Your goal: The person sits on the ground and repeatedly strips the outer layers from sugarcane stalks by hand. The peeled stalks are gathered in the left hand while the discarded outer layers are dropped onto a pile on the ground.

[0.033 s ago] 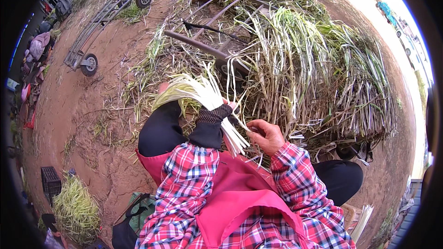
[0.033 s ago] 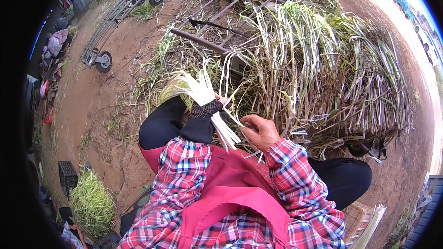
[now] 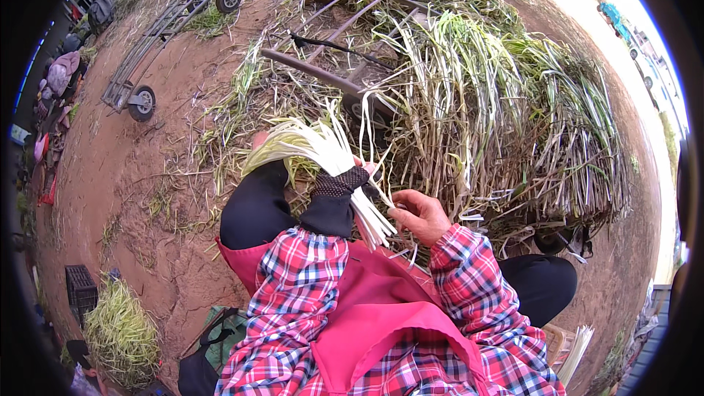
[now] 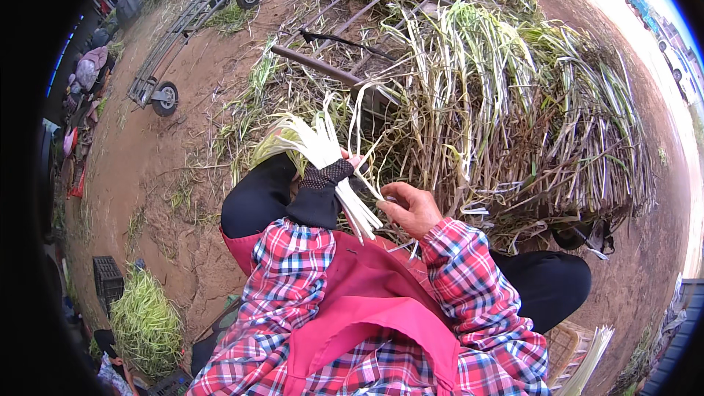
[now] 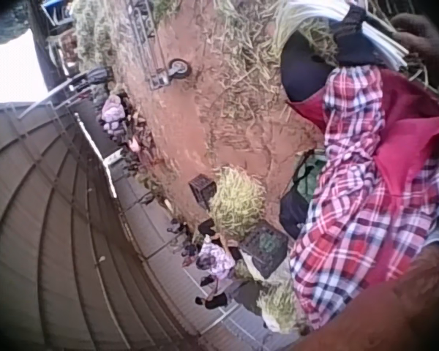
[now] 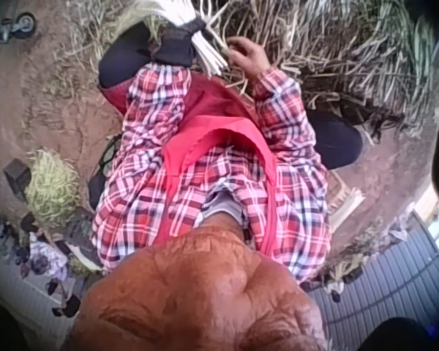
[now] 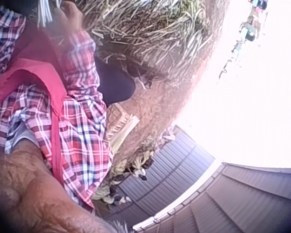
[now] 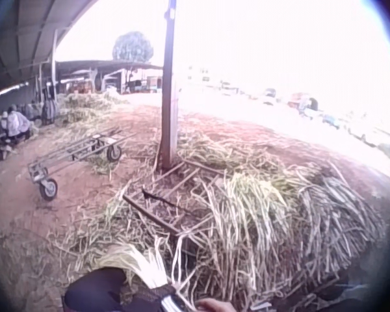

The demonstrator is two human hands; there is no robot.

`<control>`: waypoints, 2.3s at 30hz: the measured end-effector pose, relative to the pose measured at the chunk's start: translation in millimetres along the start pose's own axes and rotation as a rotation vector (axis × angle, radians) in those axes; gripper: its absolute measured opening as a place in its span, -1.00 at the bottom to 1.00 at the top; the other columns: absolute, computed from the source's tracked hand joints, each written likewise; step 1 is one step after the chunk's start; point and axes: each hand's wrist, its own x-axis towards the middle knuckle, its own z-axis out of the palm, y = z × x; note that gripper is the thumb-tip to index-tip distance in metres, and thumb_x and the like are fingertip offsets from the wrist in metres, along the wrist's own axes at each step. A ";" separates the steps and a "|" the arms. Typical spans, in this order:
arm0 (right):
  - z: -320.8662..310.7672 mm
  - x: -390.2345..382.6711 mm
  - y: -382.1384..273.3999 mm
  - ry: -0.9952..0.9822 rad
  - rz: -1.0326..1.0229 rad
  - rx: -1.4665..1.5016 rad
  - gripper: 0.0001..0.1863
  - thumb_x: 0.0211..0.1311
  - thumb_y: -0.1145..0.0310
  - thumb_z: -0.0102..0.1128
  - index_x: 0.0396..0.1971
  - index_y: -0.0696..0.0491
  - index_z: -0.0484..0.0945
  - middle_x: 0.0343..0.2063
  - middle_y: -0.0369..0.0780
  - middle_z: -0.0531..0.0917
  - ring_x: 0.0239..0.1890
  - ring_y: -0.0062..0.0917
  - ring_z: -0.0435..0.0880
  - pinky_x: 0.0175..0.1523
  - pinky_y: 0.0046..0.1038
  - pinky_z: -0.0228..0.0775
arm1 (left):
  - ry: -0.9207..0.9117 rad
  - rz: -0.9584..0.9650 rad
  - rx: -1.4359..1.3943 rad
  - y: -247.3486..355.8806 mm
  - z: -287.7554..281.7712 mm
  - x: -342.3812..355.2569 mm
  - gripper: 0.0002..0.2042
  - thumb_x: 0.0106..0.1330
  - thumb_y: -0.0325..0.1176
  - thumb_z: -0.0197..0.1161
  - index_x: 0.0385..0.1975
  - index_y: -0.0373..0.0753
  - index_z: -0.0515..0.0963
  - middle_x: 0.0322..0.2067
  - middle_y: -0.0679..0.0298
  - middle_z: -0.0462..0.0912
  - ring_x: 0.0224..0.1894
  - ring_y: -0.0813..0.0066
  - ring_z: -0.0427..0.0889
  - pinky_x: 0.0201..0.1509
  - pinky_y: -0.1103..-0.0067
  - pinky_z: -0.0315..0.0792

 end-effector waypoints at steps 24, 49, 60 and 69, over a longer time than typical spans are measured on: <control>-146.2 -80.7 -6.8 0.805 0.140 -1.034 -0.89 0.00 0.41 0.11 -0.49 0.10 0.42 -0.73 -0.19 0.50 -0.67 -0.46 0.48 -0.52 -0.47 0.31 | 0.241 -0.011 -0.658 53.3 -22.7 -0.9 -0.75 0.01 -0.64 0.17 -0.35 -0.17 0.36 -0.35 0.22 0.48 -0.29 0.44 0.51 -0.23 0.66 0.49; -106.8 -77.9 22.4 0.047 0.104 -1.376 -0.89 -0.05 0.46 0.04 -0.44 0.06 0.48 -0.51 -0.11 0.52 -0.45 -0.23 0.52 -0.37 -0.34 0.38 | 0.174 -0.083 -0.514 40.5 -40.0 12.0 -0.75 0.01 -0.63 0.17 -0.36 -0.15 0.34 -0.33 0.13 0.46 -0.36 0.44 0.49 -0.32 0.64 0.49; 16.7 7.5 -28.5 0.218 -0.537 -0.852 -0.78 -0.05 0.28 0.20 -0.50 0.09 0.42 -0.57 -0.19 0.48 -0.55 -0.32 0.51 -0.51 -0.42 0.35 | 0.217 -0.046 -0.524 45.0 -22.7 -4.2 -0.74 -0.05 -0.66 0.21 -0.40 -0.26 0.31 -0.39 0.08 0.47 -0.42 0.37 0.53 -0.37 0.60 0.50; 7.8 -2.1 -30.0 0.035 -0.099 -0.121 -0.81 0.17 0.34 -0.02 -0.45 0.15 0.50 -0.75 -0.34 0.49 -0.73 -0.78 0.40 -0.67 -0.70 0.23 | -0.033 0.020 -0.094 30.0 -8.4 -20.3 -0.84 0.05 -0.53 0.17 -0.41 -0.24 0.35 -0.29 0.07 0.52 -0.31 0.43 0.54 -0.48 0.67 0.43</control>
